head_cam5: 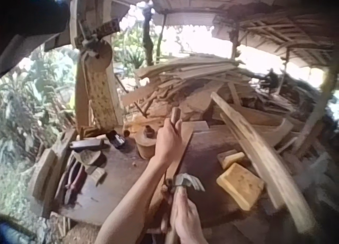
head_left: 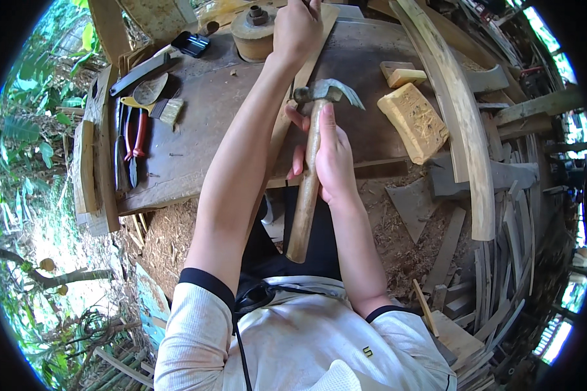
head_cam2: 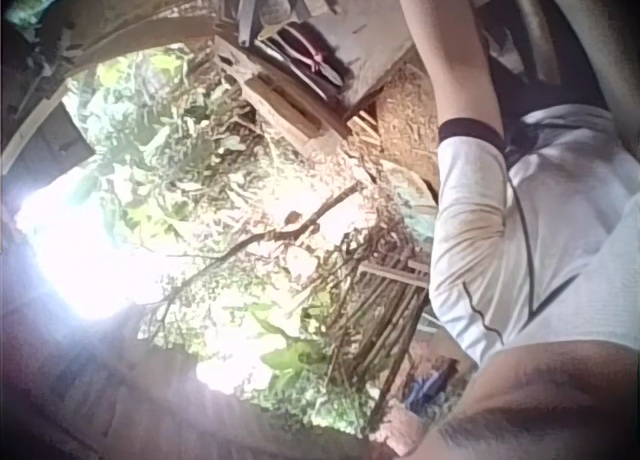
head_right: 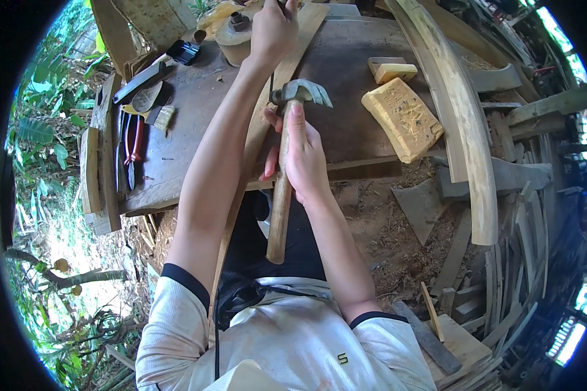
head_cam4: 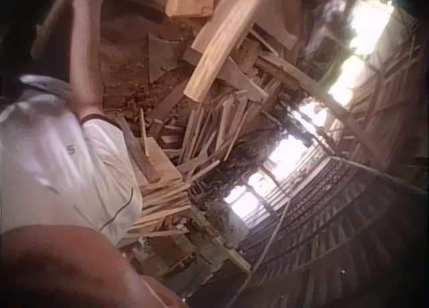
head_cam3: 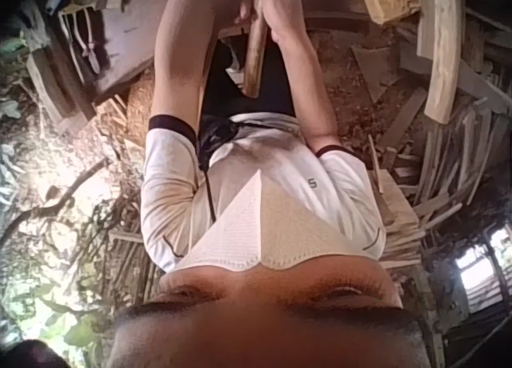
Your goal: The person uses a chisel and hammer to carve a long wooden plank on a workbench. They repeatedly position the chisel and strike it with the hammer to remove wood shavings, then reposition the plank and continue carving along its length.
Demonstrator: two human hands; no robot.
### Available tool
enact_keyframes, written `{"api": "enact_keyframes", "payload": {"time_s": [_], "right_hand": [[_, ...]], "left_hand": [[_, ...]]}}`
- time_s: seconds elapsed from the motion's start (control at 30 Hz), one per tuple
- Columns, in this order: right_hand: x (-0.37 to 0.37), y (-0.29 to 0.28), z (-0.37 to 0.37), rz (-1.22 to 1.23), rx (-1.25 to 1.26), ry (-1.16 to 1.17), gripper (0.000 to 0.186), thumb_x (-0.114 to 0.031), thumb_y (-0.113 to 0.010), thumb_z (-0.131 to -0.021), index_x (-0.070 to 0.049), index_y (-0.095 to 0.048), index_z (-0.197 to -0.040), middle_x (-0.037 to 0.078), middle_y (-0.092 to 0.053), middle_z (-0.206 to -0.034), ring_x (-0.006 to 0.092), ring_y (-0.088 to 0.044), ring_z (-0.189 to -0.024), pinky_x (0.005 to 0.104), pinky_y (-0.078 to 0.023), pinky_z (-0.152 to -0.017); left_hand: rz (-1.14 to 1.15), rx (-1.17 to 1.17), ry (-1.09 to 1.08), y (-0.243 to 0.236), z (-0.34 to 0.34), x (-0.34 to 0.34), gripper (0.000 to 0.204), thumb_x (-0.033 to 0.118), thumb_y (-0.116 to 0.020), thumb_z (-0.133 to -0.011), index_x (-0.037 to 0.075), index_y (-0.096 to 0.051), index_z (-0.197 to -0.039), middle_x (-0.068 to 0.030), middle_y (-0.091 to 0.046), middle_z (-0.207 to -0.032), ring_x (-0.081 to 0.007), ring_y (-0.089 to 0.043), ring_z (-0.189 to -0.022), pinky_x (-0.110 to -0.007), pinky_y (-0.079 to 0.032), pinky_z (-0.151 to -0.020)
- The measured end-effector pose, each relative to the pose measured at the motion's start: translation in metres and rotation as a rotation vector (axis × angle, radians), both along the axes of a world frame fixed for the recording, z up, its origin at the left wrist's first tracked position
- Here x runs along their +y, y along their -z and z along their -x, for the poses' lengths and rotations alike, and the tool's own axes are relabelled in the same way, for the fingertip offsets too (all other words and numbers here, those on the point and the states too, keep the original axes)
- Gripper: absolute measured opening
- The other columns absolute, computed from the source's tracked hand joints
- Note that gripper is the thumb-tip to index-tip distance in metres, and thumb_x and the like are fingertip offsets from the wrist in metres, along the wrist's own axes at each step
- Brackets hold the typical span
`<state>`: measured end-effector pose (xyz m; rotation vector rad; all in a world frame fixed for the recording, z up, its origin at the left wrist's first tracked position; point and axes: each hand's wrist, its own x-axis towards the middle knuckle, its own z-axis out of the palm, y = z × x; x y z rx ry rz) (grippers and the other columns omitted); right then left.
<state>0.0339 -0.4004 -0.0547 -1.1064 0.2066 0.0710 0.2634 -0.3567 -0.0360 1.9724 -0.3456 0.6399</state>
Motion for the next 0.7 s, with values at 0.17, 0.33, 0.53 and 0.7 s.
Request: {"api": "enact_keyframes", "payload": {"time_s": [0.17, 0.33, 0.53, 0.7], "right_hand": [[0.002, 0.002, 0.003, 0.025, -0.004, 0.004, 0.061, -0.062, -0.039, -0.109, -0.003, -0.048, -0.102, 0.017, -0.068, -0.136, 0.0161, -0.053, -0.044, 0.0355, -0.053, -0.043], [0.001, 0.005, 0.001, -0.009, 0.006, -0.007, 0.061, -0.064, -0.04, -0.108, -0.004, -0.047, -0.101, 0.021, -0.066, -0.136, 0.0168, -0.054, -0.043, 0.0357, -0.054, -0.042], [0.001, 0.005, 0.001, -0.046, 0.038, -0.001, 0.062, -0.066, -0.043, -0.106, -0.004, -0.05, -0.103, 0.009, -0.06, -0.08, 0.0155, -0.053, -0.041, 0.0355, -0.054, -0.041], [0.0, 0.001, 0.003, -0.056, 0.043, 0.031, 0.062, -0.066, -0.044, -0.106, -0.005, -0.051, -0.103, 0.003, -0.049, -0.068, 0.0137, -0.051, -0.041, 0.0323, -0.052, -0.04]], "left_hand": [[-0.008, -0.05, 0.075, 0.006, 0.001, -0.006, 0.037, 0.031, -0.057, -0.108, -0.005, -0.059, -0.115, -0.0361, -0.068, -0.094, -0.0553, -0.066, -0.091, -0.06, -0.052, -0.074], [-0.098, -0.093, 0.055, 0.022, -0.016, -0.004, 0.038, 0.035, -0.06, -0.107, -0.003, -0.06, -0.11, -0.0283, -0.07, -0.088, -0.047, -0.069, -0.083, -0.052, -0.054, -0.072], [-0.105, 0.088, 0.106, 0.044, -0.021, -0.012, 0.052, 0.043, -0.055, -0.107, -0.008, -0.066, -0.1, -0.0302, -0.071, -0.088, -0.0478, -0.07, -0.089, -0.05, -0.053, -0.08], [-0.09, 0.171, 0.145, 0.049, -0.027, -0.008, 0.053, 0.043, -0.054, -0.108, -0.007, -0.066, -0.095, -0.0261, -0.07, -0.081, -0.0421, -0.071, -0.082, -0.047, -0.053, -0.077]]}}
